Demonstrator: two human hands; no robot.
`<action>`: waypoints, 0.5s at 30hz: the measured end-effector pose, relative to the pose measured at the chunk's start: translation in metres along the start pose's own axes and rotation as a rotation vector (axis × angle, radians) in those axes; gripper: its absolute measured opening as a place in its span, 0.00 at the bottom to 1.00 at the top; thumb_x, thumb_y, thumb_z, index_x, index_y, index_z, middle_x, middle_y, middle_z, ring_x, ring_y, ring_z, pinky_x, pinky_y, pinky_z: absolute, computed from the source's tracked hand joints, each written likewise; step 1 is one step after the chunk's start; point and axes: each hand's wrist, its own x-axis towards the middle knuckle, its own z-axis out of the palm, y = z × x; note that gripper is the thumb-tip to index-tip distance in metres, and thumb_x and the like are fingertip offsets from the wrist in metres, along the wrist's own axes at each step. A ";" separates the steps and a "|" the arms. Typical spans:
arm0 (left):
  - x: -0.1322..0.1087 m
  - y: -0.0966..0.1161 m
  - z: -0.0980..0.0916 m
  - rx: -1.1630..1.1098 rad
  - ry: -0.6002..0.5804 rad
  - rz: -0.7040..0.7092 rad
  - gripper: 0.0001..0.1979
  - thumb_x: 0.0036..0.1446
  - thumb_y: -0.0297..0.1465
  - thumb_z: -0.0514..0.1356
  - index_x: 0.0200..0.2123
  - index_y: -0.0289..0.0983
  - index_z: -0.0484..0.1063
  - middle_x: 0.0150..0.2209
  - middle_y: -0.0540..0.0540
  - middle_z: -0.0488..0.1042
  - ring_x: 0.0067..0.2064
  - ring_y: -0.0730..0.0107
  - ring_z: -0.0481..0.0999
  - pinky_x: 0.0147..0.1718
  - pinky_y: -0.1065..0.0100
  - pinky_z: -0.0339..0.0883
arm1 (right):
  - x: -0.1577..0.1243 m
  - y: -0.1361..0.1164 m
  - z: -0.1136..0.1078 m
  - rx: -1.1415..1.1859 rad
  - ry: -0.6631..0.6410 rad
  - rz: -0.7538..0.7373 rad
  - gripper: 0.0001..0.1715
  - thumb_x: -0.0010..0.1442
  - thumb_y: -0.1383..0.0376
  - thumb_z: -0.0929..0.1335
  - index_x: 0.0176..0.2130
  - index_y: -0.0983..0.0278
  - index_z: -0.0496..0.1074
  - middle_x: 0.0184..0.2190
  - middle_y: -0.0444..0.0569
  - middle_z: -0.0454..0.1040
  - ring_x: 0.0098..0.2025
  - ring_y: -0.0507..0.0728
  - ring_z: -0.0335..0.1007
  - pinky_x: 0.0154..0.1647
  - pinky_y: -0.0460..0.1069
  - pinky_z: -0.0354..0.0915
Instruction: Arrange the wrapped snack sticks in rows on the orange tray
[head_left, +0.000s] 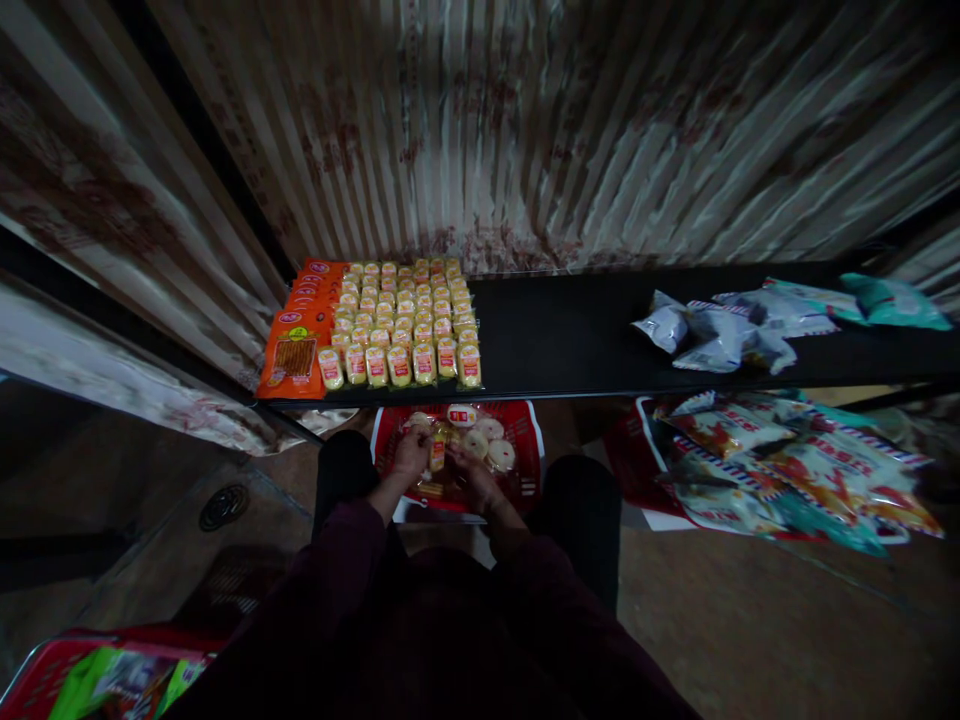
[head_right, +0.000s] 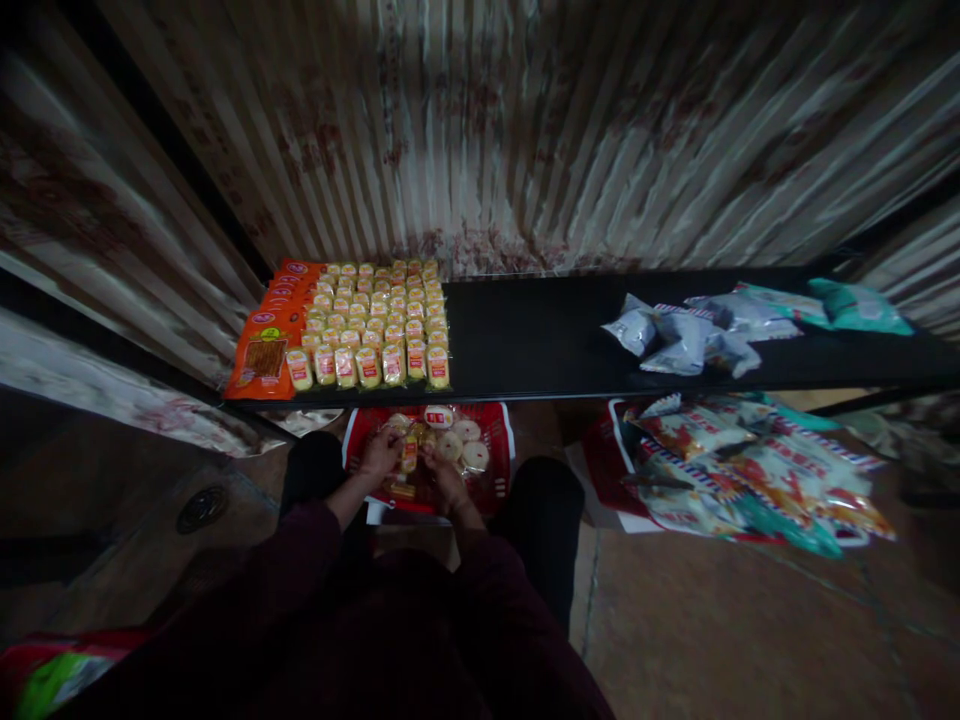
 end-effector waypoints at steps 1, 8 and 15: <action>-0.001 0.002 0.001 -0.095 0.004 -0.038 0.04 0.54 0.24 0.57 0.31 0.37 0.70 0.31 0.49 0.75 0.34 0.72 0.74 0.36 0.71 0.67 | -0.002 -0.001 -0.002 0.012 0.022 0.016 0.19 0.43 0.60 0.74 0.38 0.57 0.74 0.36 0.44 0.79 0.42 0.58 0.73 0.42 0.51 0.68; -0.014 0.010 0.012 -0.478 0.009 -0.207 0.02 0.50 0.28 0.61 0.29 0.36 0.70 0.23 0.53 0.70 0.24 0.76 0.69 0.24 0.74 0.65 | -0.014 -0.004 -0.006 0.153 -0.014 0.046 0.20 0.42 0.65 0.75 0.38 0.58 0.73 0.34 0.44 0.79 0.36 0.55 0.75 0.36 0.49 0.69; -0.027 0.007 0.015 -0.522 0.069 -0.275 0.04 0.48 0.26 0.62 0.27 0.35 0.68 0.21 0.53 0.68 0.21 0.79 0.68 0.21 0.76 0.62 | -0.009 0.001 -0.020 0.308 0.110 -0.083 0.18 0.39 0.70 0.75 0.32 0.59 0.71 0.28 0.41 0.77 0.32 0.53 0.75 0.31 0.45 0.70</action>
